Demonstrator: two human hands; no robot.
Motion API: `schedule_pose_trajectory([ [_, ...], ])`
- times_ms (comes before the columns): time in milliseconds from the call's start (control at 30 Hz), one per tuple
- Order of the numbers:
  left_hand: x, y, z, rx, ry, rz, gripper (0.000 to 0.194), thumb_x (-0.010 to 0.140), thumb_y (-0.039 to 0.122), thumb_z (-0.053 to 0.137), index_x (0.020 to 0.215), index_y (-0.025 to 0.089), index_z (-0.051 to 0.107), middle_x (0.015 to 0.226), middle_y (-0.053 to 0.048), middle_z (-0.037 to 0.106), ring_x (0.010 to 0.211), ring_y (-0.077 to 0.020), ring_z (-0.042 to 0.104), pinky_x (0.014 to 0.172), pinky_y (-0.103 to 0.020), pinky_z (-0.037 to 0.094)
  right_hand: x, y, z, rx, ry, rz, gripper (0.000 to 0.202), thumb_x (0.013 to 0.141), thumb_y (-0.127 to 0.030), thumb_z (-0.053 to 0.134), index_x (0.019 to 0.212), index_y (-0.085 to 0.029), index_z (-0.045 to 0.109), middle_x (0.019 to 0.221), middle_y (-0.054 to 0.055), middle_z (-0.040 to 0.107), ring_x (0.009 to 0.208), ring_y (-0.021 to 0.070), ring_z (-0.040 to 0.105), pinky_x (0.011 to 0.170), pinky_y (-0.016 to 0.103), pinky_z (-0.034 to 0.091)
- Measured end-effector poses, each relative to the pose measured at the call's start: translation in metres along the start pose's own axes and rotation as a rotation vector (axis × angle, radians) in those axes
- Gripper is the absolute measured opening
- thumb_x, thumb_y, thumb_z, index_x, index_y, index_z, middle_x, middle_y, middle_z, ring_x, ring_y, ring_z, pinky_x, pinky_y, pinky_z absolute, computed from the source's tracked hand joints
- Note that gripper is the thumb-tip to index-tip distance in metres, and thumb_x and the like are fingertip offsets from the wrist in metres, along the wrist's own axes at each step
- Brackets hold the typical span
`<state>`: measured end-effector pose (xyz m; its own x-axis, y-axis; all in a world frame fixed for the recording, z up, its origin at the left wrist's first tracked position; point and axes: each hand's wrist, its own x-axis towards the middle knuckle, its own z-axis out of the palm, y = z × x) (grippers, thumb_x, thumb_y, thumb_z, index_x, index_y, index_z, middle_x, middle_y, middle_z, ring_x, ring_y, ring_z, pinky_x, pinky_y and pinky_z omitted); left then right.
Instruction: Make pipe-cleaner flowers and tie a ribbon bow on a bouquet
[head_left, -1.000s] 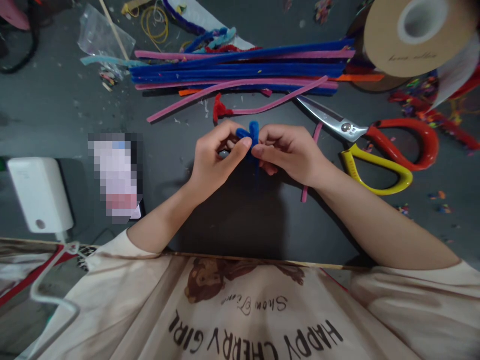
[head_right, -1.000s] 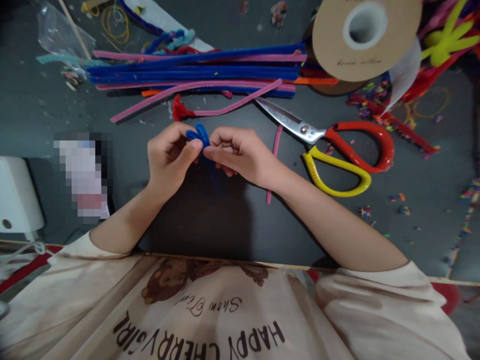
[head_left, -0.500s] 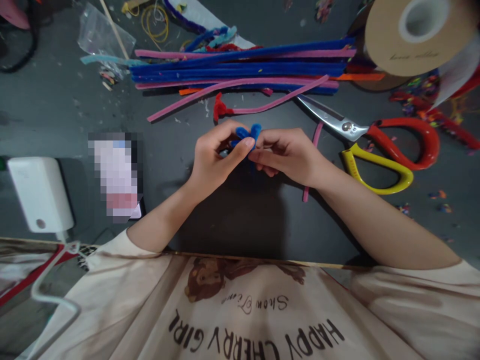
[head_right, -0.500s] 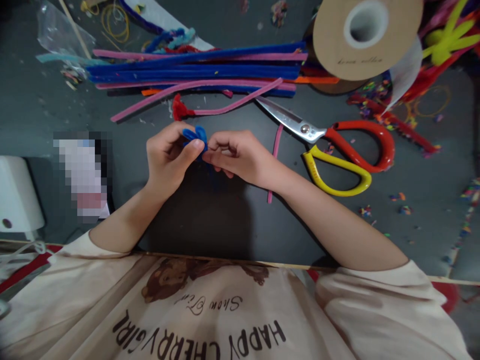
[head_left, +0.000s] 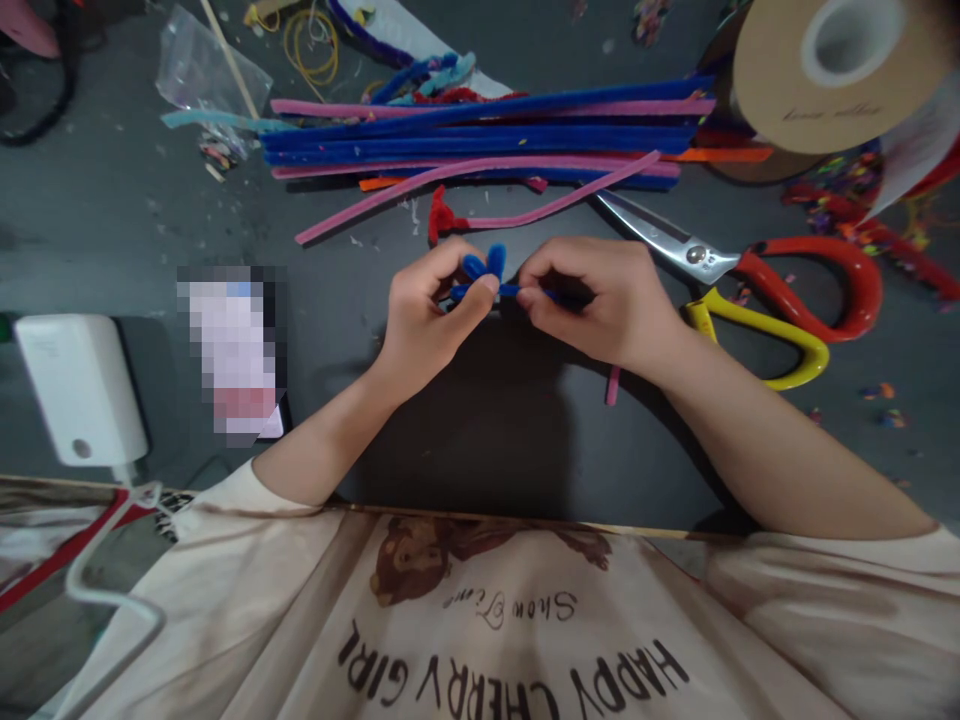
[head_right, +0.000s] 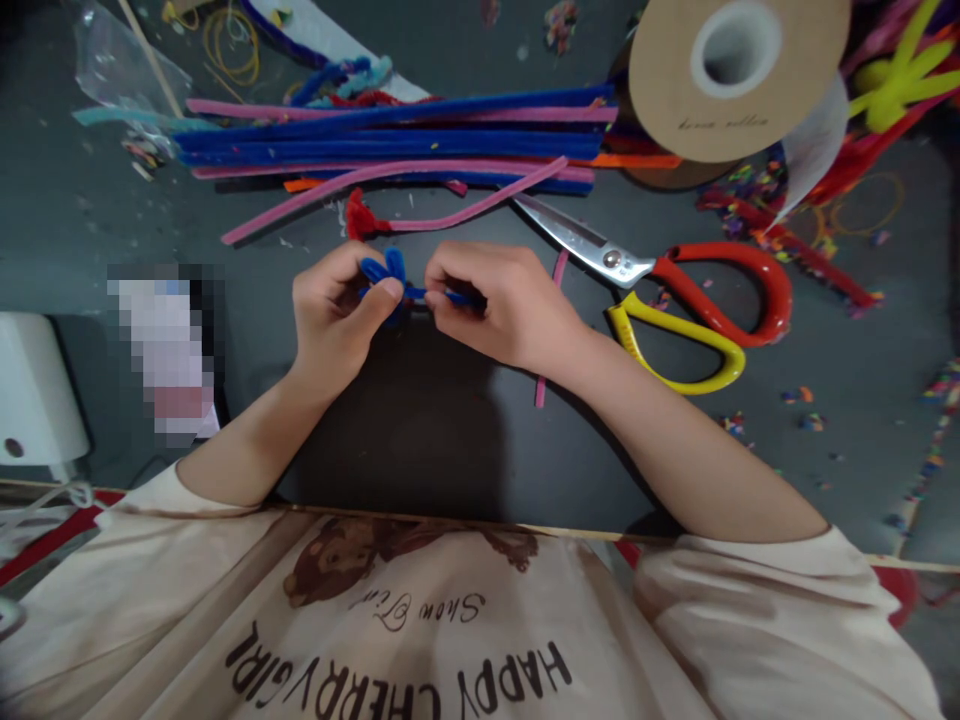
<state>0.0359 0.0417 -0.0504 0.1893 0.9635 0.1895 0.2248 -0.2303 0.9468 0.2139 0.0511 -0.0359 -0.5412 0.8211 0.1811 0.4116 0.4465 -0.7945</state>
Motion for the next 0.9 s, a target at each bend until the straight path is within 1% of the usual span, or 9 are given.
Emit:
schedule_pose_trajectory([
  [67, 0.0, 0.0, 0.0, -0.003, -0.006, -0.031, 0.032, 0.082, 0.039, 0.058, 0.061, 0.019, 0.044, 0.056, 0.004, 0.039, 0.052, -0.0048, 0.035, 0.049, -0.022, 0.03, 0.0, 0.002, -0.006, -0.279, -0.008, -0.049, 0.016, 0.088, -0.022, 0.045, 0.078, -0.019, 0.057, 0.07, 0.001, 0.057, 0.066, 0.0106, 0.051, 0.06, 0.026, 0.036],
  [133, 0.0, 0.001, 0.0, -0.011, -0.02, -0.047, 0.032, 0.082, 0.039, 0.058, 0.062, 0.019, 0.044, 0.056, 0.004, 0.04, 0.052, -0.0052, 0.036, 0.05, -0.023, 0.03, -0.001, 0.005, -0.01, -0.511, -0.005, -0.058, 0.026, 0.093, -0.031, 0.039, 0.085, -0.021, 0.061, 0.073, 0.003, 0.061, 0.071, 0.0131, 0.056, 0.061, 0.028, 0.036],
  [200, 0.0, 0.002, 0.0, -0.024, -0.056, -0.051, 0.031, 0.082, 0.039, 0.058, 0.062, 0.019, 0.045, 0.057, 0.004, 0.04, 0.051, -0.0051, 0.035, 0.049, -0.023, 0.029, -0.002, 0.009, -0.011, -0.656, 0.033, -0.095, 0.033, 0.095, -0.037, 0.036, 0.09, -0.021, 0.064, 0.075, 0.004, 0.064, 0.071, 0.0141, 0.058, 0.06, 0.029, 0.035],
  [267, 0.0, 0.003, 0.0, -0.021, -0.106, -0.05, 0.027, 0.082, 0.035, 0.057, 0.063, 0.019, 0.046, 0.057, 0.004, 0.039, 0.049, -0.0047, 0.033, 0.047, -0.023, 0.028, -0.003, 0.012, -0.012, -0.728, 0.102, -0.169, 0.037, 0.095, -0.043, 0.036, 0.093, -0.02, 0.066, 0.077, 0.005, 0.066, 0.07, 0.0151, 0.06, 0.059, 0.03, 0.036],
  [367, -0.001, 0.004, -0.001, 0.01, -0.16, -0.045, 0.021, 0.082, 0.028, 0.056, 0.064, 0.019, 0.048, 0.057, 0.004, 0.04, 0.049, -0.0044, 0.033, 0.046, -0.023, 0.027, -0.005, 0.016, -0.014, -0.797, 0.137, -0.216, 0.043, 0.094, -0.049, 0.036, 0.094, -0.02, 0.067, 0.077, 0.005, 0.067, 0.07, 0.0162, 0.061, 0.059, 0.03, 0.037],
  [467, -0.001, 0.003, -0.001, 0.014, -0.182, -0.041, 0.02, 0.082, 0.027, 0.055, 0.065, 0.019, 0.049, 0.057, 0.004, 0.041, 0.049, -0.0042, 0.033, 0.046, -0.023, 0.026, -0.007, 0.017, -0.013, -0.857, 0.142, -0.237, 0.042, 0.094, -0.048, 0.036, 0.09, -0.021, 0.068, 0.072, 0.004, 0.066, 0.069, 0.0153, 0.061, 0.058, 0.029, 0.037],
  [700, -0.001, 0.005, 0.0, -0.024, -0.176, -0.044, 0.02, 0.081, 0.023, 0.056, 0.064, 0.018, 0.047, 0.057, 0.004, 0.041, 0.051, -0.0044, 0.036, 0.048, -0.022, 0.029, -0.008, 0.02, -0.007, -0.836, 0.339, -0.377, 0.032, 0.093, -0.041, 0.044, 0.08, -0.022, 0.065, 0.06, 0.001, 0.061, 0.056, 0.0101, 0.054, 0.054, 0.027, 0.034],
  [767, -0.001, 0.006, 0.0, -0.042, -0.18, -0.053, 0.021, 0.081, 0.022, 0.056, 0.063, 0.018, 0.046, 0.057, 0.004, 0.041, 0.051, -0.0043, 0.036, 0.048, -0.022, 0.029, -0.008, 0.019, -0.006, -0.834, 0.311, -0.326, 0.032, 0.093, -0.042, 0.044, 0.08, -0.022, 0.065, 0.06, 0.001, 0.061, 0.055, 0.0105, 0.053, 0.054, 0.028, 0.034],
  [900, -0.001, 0.007, 0.0, -0.062, -0.188, -0.075, 0.022, 0.08, 0.021, 0.055, 0.062, 0.018, 0.044, 0.055, 0.004, 0.039, 0.049, -0.0037, 0.035, 0.047, -0.022, 0.028, -0.009, 0.016, -0.004, -0.784, 0.184, -0.162, 0.039, 0.095, -0.044, 0.036, 0.085, -0.023, 0.067, 0.062, 0.003, 0.062, 0.058, 0.0124, 0.055, 0.056, 0.03, 0.036],
])
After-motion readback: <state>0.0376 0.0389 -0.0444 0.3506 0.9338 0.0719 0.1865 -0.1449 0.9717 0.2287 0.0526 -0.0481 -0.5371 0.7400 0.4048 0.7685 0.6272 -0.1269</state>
